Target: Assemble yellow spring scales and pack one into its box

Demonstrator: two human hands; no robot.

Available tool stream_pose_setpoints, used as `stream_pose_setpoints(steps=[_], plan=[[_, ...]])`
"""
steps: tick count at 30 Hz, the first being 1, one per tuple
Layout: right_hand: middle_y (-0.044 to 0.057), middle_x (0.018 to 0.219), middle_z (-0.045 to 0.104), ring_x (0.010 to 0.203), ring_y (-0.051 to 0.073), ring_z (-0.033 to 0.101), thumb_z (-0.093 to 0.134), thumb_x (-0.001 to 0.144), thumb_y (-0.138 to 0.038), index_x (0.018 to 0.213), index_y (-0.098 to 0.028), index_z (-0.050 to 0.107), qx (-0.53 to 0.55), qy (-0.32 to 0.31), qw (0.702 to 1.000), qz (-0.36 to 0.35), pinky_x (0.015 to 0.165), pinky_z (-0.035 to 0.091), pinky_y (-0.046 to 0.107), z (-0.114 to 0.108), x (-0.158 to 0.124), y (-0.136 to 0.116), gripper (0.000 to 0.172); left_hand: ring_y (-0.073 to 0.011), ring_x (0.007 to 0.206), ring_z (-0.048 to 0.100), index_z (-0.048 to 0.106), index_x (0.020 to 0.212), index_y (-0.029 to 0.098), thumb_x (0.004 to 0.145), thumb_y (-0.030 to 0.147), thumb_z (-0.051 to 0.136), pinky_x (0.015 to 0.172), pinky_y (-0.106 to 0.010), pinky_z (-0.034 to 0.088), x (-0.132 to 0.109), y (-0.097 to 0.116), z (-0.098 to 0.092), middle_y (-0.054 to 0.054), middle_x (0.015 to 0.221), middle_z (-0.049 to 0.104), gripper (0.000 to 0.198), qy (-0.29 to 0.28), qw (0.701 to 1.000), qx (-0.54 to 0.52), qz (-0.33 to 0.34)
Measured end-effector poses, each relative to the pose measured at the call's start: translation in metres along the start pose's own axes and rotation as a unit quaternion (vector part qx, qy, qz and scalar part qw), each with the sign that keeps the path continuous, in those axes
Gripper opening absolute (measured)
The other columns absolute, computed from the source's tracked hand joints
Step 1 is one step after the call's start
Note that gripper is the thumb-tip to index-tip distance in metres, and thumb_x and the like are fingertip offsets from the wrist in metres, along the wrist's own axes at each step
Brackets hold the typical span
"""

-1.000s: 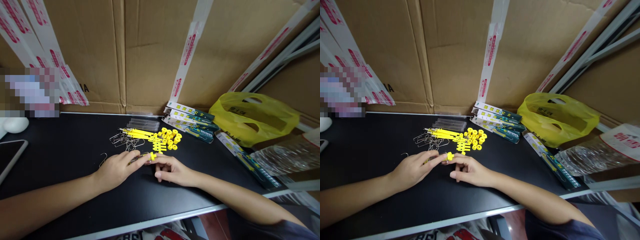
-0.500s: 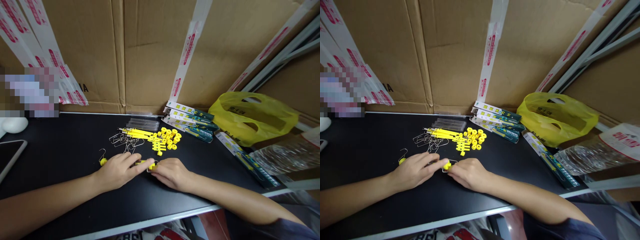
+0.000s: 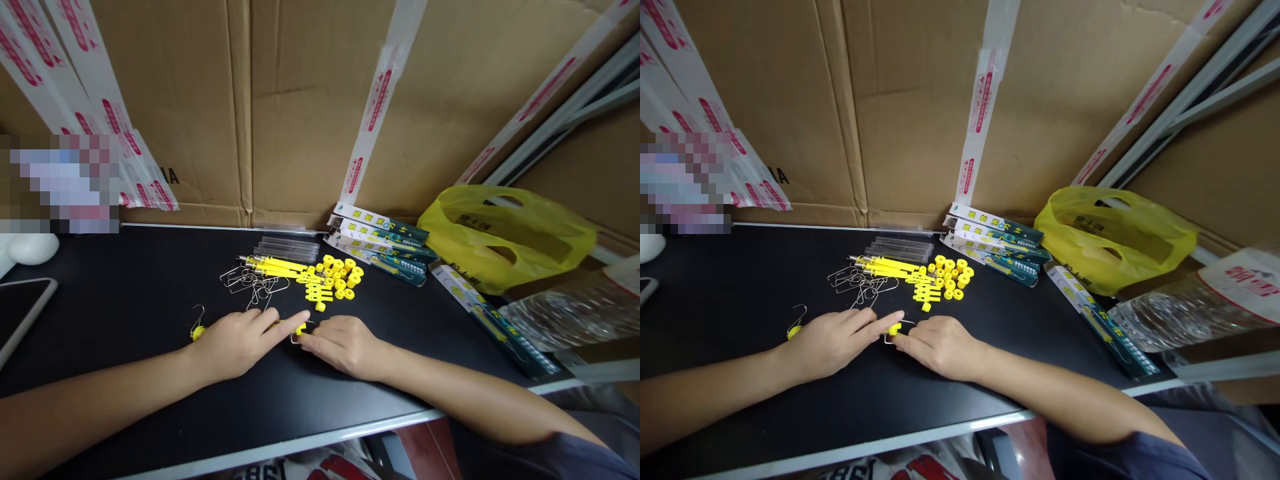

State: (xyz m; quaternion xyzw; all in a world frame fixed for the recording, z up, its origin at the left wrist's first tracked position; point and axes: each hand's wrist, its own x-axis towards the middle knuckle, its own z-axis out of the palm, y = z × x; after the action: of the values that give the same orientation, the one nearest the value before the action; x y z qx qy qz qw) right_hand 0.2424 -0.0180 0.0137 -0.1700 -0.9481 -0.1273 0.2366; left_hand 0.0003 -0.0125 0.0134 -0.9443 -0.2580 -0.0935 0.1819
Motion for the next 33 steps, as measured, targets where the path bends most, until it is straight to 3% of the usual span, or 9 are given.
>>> stream_pose_setpoints(steps=[8,12,15,19,23,28,33], plan=[[-0.001,0.062,0.058,0.053,0.011,0.05,0.054,0.09,-0.017,0.096,-0.012,0.06,-0.02,0.008,0.999,-0.026,0.048,0.032,0.026,-0.008,0.004,0.0,0.01,-0.0136,0.068,0.057,0.022,0.144,0.022,0.092,0.013,0.039,0.056,-0.025,0.043,-0.002,-0.002,0.002,0.0,0.085,0.057,0.055,0.038,0.999,-0.007,0.024],[0.004,0.077,0.061,0.064,0.012,0.055,0.053,0.091,-0.029,0.097,-0.015,0.058,0.067,0.044,0.997,0.006,0.054,0.041,0.024,-0.006,0.002,-0.001,0.017,-0.0127,0.067,0.057,0.031,0.138,0.022,0.094,0.017,0.037,0.057,-0.024,0.043,-0.001,-0.003,0.0,0.0,0.083,0.058,0.045,0.085,0.995,-0.021,0.053],[0.006,0.084,0.06,0.072,0.013,0.057,0.052,0.089,-0.025,0.097,-0.016,0.054,0.127,0.081,0.987,0.064,0.058,0.045,0.022,-0.002,0.001,-0.001,0.012,-0.0119,0.062,0.056,0.033,0.136,0.024,0.095,0.023,0.037,0.055,-0.024,0.042,0.0,-0.004,-0.002,0.001,0.08,0.058,0.042,0.11,0.991,-0.028,0.071],[0.007,0.087,0.061,0.075,0.013,0.058,0.055,0.087,-0.023,0.1,-0.016,0.05,0.225,0.033,0.968,0.102,0.062,0.047,0.022,0.003,0.001,-0.001,0.016,-0.012,0.058,0.055,0.035,0.132,0.021,0.095,0.026,0.038,0.052,-0.023,0.041,0.001,-0.003,-0.003,0.002,0.075,0.058,0.038,0.123,0.988,-0.039,0.08],[0.005,0.083,0.063,0.07,0.012,0.058,0.051,0.088,-0.016,0.106,-0.016,0.05,0.256,0.034,0.959,0.115,0.063,0.048,0.022,0.007,0.002,-0.002,0.018,-0.0137,0.06,0.059,0.04,0.119,0.014,0.095,0.026,0.037,0.052,-0.024,0.044,0.002,0.0,-0.001,0.0,0.077,0.061,0.027,0.149,0.985,-0.07,0.059],[0.008,0.092,0.064,0.081,0.014,0.061,0.048,0.088,-0.014,0.106,-0.017,0.052,0.283,0.031,0.951,0.12,0.07,0.05,0.023,0.009,0.007,-0.003,0.019,-0.0147,0.059,0.061,0.044,0.102,0.014,0.095,0.029,0.035,0.052,-0.025,0.045,0.004,0.002,0.002,-0.001,0.073,0.061,0.018,0.151,0.984,-0.094,0.018],[0.006,0.085,0.066,0.072,0.013,0.063,0.04,0.089,-0.011,0.106,-0.018,0.05,0.228,0.04,0.965,0.121,0.064,0.049,0.022,0.018,0.009,-0.001,0.021,-0.0149,0.059,0.061,0.046,0.096,0.016,0.096,0.03,0.033,0.052,-0.025,0.045,0.005,0.002,0.0,0.0,0.073,0.06,0.019,0.138,0.986,-0.091,0.006]])
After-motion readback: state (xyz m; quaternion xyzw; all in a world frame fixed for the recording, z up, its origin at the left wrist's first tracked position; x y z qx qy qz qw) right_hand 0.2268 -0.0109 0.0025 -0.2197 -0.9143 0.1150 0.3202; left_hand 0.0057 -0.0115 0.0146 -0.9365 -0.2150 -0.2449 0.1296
